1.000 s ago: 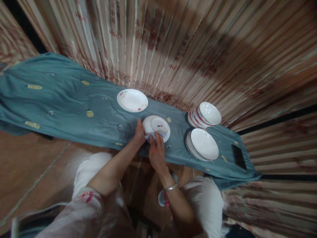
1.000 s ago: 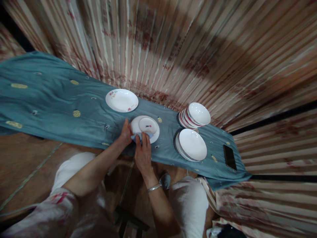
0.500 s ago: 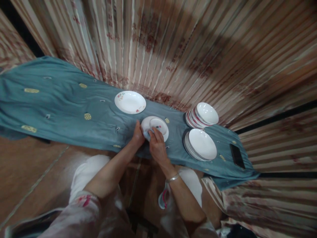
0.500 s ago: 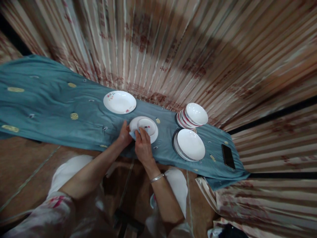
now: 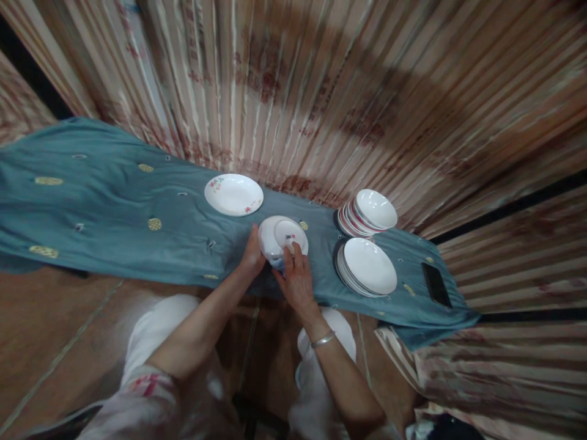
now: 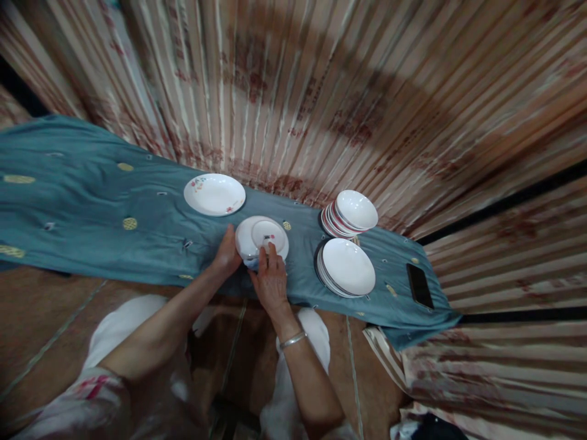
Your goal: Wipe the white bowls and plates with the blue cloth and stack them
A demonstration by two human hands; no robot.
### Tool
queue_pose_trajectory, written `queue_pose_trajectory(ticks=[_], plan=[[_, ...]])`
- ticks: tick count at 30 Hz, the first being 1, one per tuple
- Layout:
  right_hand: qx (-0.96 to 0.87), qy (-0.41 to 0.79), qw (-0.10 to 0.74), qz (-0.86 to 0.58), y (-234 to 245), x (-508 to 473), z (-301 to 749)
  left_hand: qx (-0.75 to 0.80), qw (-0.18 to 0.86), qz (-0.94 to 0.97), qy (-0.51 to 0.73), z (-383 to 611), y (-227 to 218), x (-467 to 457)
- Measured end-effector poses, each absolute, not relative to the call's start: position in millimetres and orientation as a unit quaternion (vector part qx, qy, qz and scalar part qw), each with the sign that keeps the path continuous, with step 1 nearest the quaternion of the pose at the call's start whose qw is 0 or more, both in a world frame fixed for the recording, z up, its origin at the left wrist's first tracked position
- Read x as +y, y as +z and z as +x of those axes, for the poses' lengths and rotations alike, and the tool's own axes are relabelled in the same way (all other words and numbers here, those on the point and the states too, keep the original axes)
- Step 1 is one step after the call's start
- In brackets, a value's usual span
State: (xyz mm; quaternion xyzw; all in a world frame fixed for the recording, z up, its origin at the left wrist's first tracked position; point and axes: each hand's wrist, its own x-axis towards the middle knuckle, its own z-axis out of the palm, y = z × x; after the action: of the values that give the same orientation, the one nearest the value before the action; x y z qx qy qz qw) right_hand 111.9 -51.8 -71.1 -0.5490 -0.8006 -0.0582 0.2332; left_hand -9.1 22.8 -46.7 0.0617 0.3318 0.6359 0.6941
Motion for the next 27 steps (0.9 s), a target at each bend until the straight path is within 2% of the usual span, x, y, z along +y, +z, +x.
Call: queue_pose_trajectory(ticks=[6,16,22,27], plan=[[-0.794,-0.059,0.215,-0.566,-65,-51,117,0.320,0.696,0.082,0.638,-3,-40,19],[-0.820,-0.079,0.249,-0.510,-48,-40,139,0.377,0.686,0.123,0.610,0,-23,5],[-0.824,-0.069,0.239,-0.510,-25,-25,149,0.409,0.664,0.162,0.605,-4,-32,7],[-0.792,-0.037,0.270,-0.545,0,0,159,0.457,0.651,0.182,0.578,-2,-49,6]])
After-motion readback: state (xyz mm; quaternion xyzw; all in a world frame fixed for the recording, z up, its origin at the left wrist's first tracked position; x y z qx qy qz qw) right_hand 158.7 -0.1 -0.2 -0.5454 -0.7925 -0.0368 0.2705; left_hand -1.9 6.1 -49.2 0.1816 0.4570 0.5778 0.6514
